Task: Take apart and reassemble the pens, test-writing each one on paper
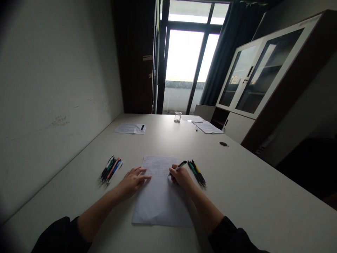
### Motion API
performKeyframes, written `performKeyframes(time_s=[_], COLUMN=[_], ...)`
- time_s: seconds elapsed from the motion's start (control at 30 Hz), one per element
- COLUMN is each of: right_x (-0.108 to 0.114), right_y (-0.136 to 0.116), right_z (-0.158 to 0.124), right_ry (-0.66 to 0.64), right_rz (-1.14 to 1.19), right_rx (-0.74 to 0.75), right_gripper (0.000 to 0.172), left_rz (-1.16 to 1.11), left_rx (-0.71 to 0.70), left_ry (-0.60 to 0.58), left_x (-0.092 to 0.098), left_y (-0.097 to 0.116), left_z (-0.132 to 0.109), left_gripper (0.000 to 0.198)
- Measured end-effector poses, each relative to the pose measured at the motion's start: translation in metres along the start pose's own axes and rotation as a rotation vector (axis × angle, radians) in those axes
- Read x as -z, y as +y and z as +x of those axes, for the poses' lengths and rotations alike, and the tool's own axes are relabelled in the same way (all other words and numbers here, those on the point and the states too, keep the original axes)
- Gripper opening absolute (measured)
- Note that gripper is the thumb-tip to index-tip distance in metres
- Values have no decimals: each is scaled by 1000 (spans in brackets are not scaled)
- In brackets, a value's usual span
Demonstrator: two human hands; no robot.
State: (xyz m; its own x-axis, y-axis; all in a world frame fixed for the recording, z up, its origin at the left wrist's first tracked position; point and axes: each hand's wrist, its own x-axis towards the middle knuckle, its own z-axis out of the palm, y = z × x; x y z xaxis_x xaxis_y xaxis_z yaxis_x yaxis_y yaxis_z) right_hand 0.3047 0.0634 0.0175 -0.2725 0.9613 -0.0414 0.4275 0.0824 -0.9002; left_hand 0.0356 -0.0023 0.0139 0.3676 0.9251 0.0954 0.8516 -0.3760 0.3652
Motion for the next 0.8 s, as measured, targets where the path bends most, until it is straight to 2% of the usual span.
performKeyframes(time_s=[0.8], right_x=[0], right_y=[3], right_z=[3], right_ry=[-14], right_rz=[-34], right_rx=[0], right_gripper=[21], left_rz=[4], left_rx=[8], left_ry=[-9], left_x=[2], left_y=[1], left_z=[-1], left_gripper=[35])
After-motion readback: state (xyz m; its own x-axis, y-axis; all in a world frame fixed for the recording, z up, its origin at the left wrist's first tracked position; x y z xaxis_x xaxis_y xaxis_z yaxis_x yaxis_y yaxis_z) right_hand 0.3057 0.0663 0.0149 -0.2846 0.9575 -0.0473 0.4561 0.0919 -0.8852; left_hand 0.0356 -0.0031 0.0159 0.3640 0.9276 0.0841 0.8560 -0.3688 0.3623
